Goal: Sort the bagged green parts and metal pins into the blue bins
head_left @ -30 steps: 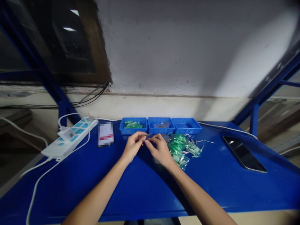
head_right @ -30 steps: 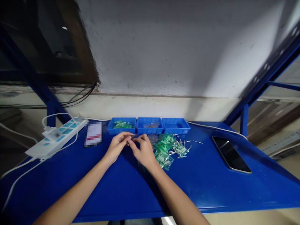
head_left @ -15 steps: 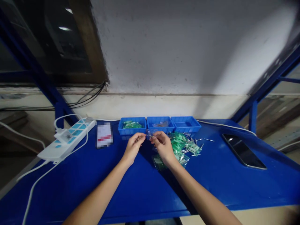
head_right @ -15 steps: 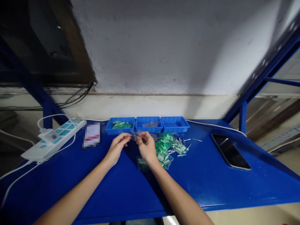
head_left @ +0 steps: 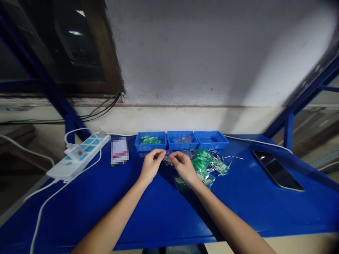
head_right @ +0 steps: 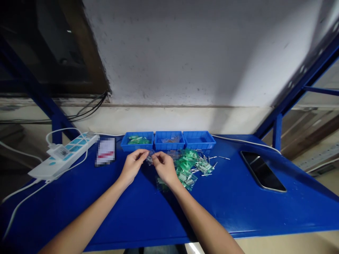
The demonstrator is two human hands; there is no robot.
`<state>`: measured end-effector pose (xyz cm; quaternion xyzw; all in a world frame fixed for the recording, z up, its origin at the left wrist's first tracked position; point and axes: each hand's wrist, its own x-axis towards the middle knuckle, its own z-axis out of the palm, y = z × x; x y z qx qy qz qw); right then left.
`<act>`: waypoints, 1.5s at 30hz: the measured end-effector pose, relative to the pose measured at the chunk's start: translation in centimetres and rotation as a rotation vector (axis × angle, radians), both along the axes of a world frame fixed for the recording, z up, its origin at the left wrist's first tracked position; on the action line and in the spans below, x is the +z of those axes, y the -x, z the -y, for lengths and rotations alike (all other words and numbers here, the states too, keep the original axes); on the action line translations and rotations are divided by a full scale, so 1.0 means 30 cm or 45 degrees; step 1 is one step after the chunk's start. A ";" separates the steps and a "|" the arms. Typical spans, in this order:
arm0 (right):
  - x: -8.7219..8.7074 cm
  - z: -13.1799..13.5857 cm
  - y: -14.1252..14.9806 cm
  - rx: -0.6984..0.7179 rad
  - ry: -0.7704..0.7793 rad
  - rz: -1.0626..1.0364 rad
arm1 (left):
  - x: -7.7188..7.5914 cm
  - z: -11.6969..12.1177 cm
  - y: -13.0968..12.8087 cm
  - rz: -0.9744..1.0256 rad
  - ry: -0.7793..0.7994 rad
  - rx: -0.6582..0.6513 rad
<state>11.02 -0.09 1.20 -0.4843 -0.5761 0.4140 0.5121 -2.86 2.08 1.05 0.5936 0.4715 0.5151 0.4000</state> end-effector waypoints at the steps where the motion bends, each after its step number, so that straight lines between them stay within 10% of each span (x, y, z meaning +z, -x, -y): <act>1: 0.000 0.000 0.000 -0.007 -0.010 0.008 | -0.001 -0.002 0.001 -0.004 0.002 0.020; 9: -0.019 -0.014 -0.007 -0.039 -0.015 -0.027 | -0.009 0.004 -0.004 0.008 0.043 0.039; 17: 0.004 0.006 -0.017 -0.152 -0.288 0.144 | -0.008 -0.002 -0.004 0.305 0.487 -0.166; 25: 0.014 0.005 -0.020 -0.131 -0.257 0.301 | 0.008 0.007 -0.001 0.131 0.062 -0.097; 34: 0.022 -0.003 -0.014 -0.047 0.059 -0.190 | 0.020 0.052 -0.022 -0.462 -0.573 -0.082; 45: 0.019 0.011 -0.019 -0.144 -0.481 0.282 | 0.012 0.013 -0.007 0.210 0.334 -0.145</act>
